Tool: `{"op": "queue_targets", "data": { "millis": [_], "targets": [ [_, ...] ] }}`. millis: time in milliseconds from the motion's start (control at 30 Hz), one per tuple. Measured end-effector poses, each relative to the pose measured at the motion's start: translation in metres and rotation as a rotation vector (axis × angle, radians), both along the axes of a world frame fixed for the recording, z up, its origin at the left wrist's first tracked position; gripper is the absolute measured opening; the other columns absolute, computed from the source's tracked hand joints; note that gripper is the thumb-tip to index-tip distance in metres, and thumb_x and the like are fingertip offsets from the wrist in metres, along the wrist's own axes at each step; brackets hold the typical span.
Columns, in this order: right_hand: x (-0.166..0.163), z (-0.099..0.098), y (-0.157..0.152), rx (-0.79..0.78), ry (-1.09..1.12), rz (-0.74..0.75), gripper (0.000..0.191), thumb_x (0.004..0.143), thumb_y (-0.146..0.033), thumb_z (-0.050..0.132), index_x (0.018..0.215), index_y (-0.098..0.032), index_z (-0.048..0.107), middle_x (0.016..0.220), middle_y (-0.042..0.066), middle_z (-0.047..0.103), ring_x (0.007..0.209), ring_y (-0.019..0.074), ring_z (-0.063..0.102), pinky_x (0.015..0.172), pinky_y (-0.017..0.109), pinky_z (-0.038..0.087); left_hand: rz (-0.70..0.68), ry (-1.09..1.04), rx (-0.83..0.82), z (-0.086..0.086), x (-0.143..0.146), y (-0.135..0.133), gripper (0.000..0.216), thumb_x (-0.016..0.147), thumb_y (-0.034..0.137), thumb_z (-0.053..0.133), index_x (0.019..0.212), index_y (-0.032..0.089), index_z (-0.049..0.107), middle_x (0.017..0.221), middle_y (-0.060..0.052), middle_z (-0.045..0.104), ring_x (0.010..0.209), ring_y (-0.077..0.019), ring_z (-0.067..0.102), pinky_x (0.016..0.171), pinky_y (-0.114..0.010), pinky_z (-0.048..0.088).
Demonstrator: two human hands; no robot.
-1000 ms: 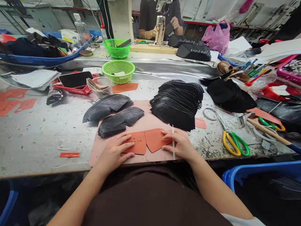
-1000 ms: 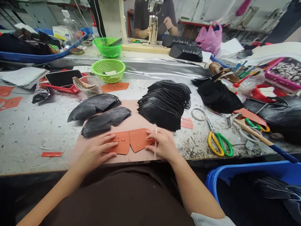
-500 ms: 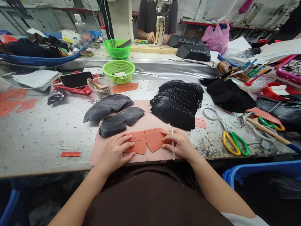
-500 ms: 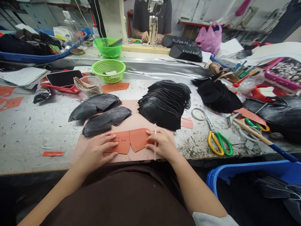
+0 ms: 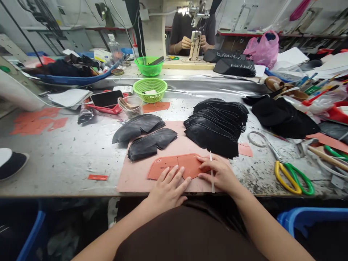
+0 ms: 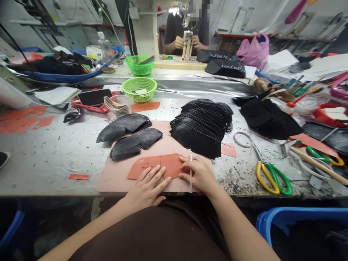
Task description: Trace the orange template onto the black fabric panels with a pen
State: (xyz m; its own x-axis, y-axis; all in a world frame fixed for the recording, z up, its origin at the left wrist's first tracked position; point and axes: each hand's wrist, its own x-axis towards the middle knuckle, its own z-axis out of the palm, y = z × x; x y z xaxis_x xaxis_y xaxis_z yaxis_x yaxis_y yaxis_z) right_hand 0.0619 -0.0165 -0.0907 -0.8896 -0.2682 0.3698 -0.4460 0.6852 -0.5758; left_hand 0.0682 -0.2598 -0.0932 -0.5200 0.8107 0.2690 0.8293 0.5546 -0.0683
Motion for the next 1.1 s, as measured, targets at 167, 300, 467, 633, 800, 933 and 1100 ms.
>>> {"op": "queue_targets", "data": {
  "millis": [167,300,467,633,800,933,1100],
  "targets": [
    [0.002,-0.002,0.0,-0.008,-0.012,0.0,0.012,0.074,-0.03,0.067,0.081,-0.022,0.061,0.109,0.008,0.066,0.098,0.0261,0.058,0.085,0.045,0.049,0.031,0.043,0.03,0.0,0.002,0.0,0.037,0.091,0.037,0.041,0.126,0.028,0.049,0.132,-0.006,0.048,0.122,-0.0287,0.04,0.102,-0.043,0.022],
    [0.002,-0.002,0.0,-0.048,-0.038,-0.009,0.013,0.075,-0.033,0.066,0.081,-0.022,0.063,0.108,0.008,0.066,0.099,0.0262,0.059,0.086,0.045,0.048,0.018,0.038,0.032,-0.001,0.001,0.0,0.036,0.091,0.035,0.041,0.126,0.029,0.049,0.131,-0.005,0.048,0.121,-0.0286,0.041,0.102,-0.043,0.023],
    [-0.005,0.008,0.003,-0.36,-0.184,-0.167,0.029,0.089,-0.038,0.043,0.106,-0.022,0.059,0.091,0.006,0.069,0.081,0.0181,0.064,0.072,0.033,0.053,0.018,0.06,0.1,-0.004,-0.004,0.0,0.034,0.088,0.033,0.045,0.121,0.028,0.054,0.128,-0.005,0.052,0.118,-0.0288,0.044,0.101,-0.042,0.023],
    [-0.022,0.019,-0.003,-0.367,-0.264,-0.236,0.04,0.09,-0.045,0.034,0.087,-0.018,0.063,0.075,0.005,0.064,0.061,0.0137,0.06,0.054,0.024,0.049,0.014,0.086,0.17,-0.008,-0.01,0.001,0.033,0.086,0.031,0.048,0.117,0.027,0.057,0.124,-0.006,0.055,0.116,-0.0285,0.046,0.101,-0.041,0.023],
    [-0.037,0.024,-0.016,-0.036,-0.268,-0.215,0.027,0.089,-0.033,0.038,0.074,-0.019,0.057,0.064,0.002,0.062,0.06,0.015,0.059,0.058,0.024,0.042,0.014,0.083,0.175,-0.009,-0.01,0.001,0.033,0.084,0.032,0.05,0.117,0.028,0.058,0.124,-0.006,0.055,0.115,-0.0275,0.047,0.101,-0.041,0.023],
    [-0.039,0.026,-0.017,0.008,-0.282,-0.188,0.025,0.088,-0.032,0.038,0.075,-0.02,0.055,0.063,0.001,0.062,0.06,0.0152,0.058,0.058,0.024,0.039,0.031,0.084,0.156,-0.01,-0.009,0.001,0.033,0.084,0.034,0.052,0.116,0.03,0.058,0.125,-0.005,0.054,0.116,-0.0266,0.046,0.101,-0.04,0.023],
    [-0.038,0.023,-0.015,-0.061,-0.28,-0.211,0.026,0.088,-0.033,0.038,0.073,-0.02,0.054,0.062,0.001,0.061,0.059,0.0149,0.058,0.056,0.023,0.04,0.035,0.099,0.155,-0.011,-0.009,0.001,0.034,0.083,0.034,0.053,0.116,0.03,0.058,0.124,-0.004,0.055,0.116,-0.0263,0.046,0.102,-0.04,0.023]
  ]
}}
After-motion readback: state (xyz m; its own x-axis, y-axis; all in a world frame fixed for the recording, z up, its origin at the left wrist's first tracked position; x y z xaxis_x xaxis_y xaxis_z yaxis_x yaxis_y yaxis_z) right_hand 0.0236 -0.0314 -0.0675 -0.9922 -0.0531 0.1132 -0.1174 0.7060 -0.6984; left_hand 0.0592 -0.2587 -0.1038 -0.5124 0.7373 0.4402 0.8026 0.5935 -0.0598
